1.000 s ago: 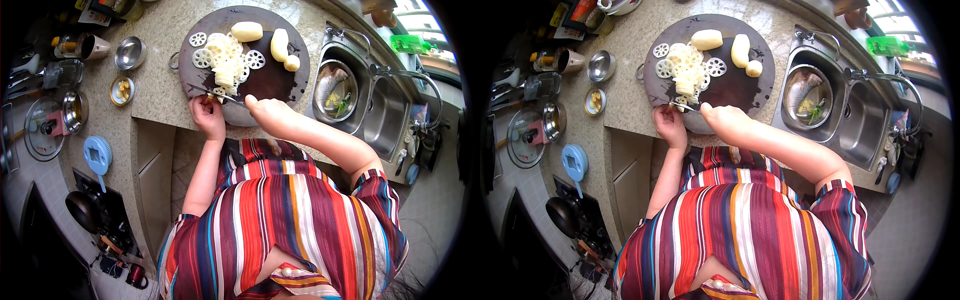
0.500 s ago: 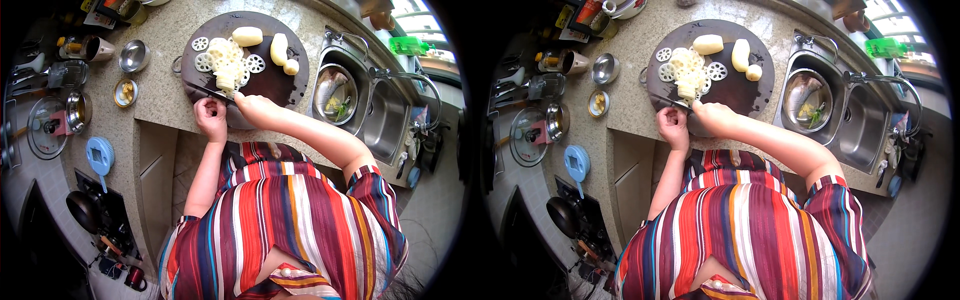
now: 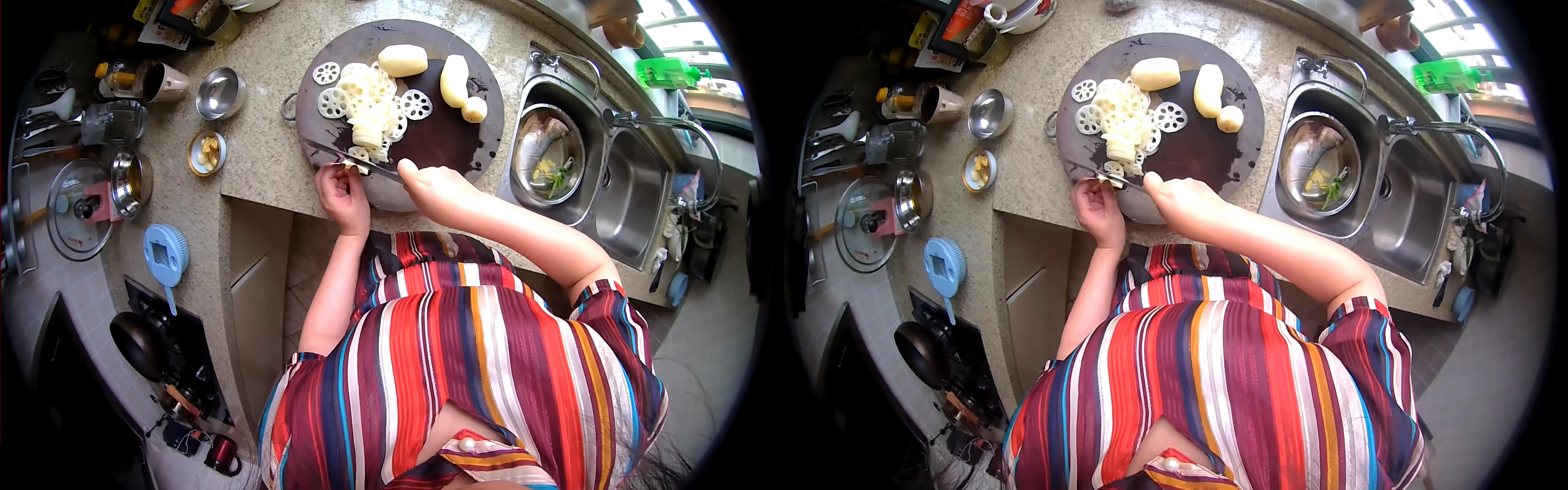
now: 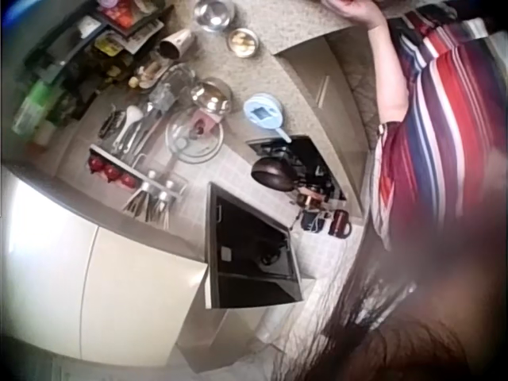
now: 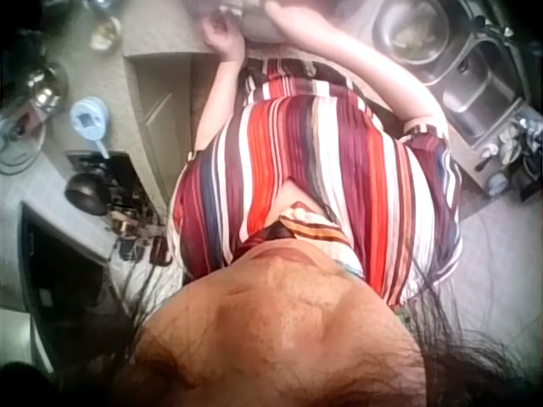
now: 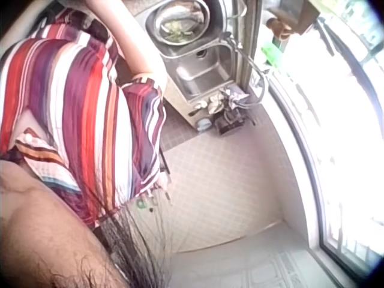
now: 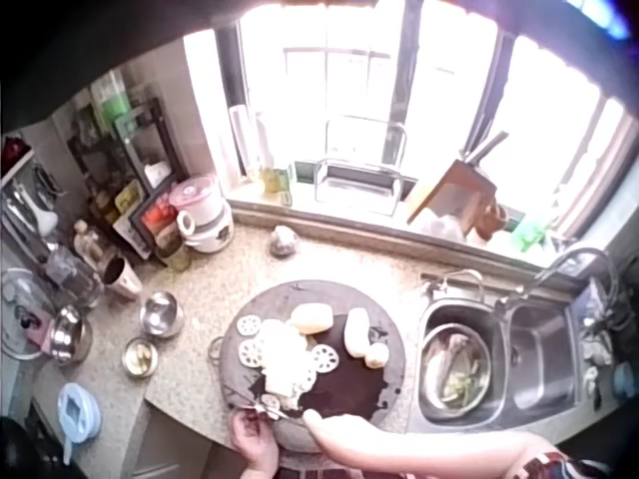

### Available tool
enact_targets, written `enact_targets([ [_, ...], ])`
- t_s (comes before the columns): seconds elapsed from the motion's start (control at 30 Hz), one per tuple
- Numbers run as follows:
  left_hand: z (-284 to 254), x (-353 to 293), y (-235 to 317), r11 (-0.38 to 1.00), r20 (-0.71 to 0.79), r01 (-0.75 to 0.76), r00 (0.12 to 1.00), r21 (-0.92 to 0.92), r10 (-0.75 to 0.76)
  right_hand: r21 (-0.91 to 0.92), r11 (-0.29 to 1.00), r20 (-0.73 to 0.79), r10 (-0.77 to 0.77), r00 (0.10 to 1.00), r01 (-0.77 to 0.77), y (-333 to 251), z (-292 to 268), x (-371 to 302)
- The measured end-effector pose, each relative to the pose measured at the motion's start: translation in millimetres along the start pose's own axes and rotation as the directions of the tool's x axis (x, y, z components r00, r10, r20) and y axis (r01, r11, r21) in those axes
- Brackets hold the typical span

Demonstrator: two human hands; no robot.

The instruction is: The person slices a lotus root into thin rounds on a wooden cutting board using a large kitchen knife, handling the root and the slices by hand.

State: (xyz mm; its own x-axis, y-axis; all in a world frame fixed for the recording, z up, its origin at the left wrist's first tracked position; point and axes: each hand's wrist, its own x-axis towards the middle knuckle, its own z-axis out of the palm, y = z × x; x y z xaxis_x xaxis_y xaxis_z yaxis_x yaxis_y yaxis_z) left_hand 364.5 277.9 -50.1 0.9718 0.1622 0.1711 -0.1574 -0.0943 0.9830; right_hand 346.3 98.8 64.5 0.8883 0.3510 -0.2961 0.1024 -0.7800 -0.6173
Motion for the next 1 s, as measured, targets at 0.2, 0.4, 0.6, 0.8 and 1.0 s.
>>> enact_targets([
  [0.2,0.2,-0.7,-1.1,0.997,-0.009,-0.072,0.997,0.009,0.072,-0.052,0.998,0.078,0.038,0.996,-0.034,-2.0,-15.2,-4.2],
  [0.4,-0.3,-0.6,0.6,0.998,0.012,-0.055,0.998,0.019,0.055,-0.051,0.998,0.129,0.053,0.990,-0.046,-2.8,-23.3,-6.1],
  [0.6,0.1,0.0,1.2,0.998,0.007,-0.044,0.999,0.050,0.044,-0.056,0.997,0.170,0.062,0.983,-0.053,-5.4,-30.3,1.1],
  [0.8,1.0,0.8,-0.5,1.000,-0.014,-0.010,1.000,-0.015,0.010,-0.028,0.999,0.166,0.041,0.985,-0.037,-4.8,-24.8,11.9],
  [1.0,1.5,3.4,4.7,0.999,0.037,-0.020,0.999,0.050,0.018,-0.057,0.998,0.127,0.005,0.992,0.002,-1.3,-14.1,24.7],
])
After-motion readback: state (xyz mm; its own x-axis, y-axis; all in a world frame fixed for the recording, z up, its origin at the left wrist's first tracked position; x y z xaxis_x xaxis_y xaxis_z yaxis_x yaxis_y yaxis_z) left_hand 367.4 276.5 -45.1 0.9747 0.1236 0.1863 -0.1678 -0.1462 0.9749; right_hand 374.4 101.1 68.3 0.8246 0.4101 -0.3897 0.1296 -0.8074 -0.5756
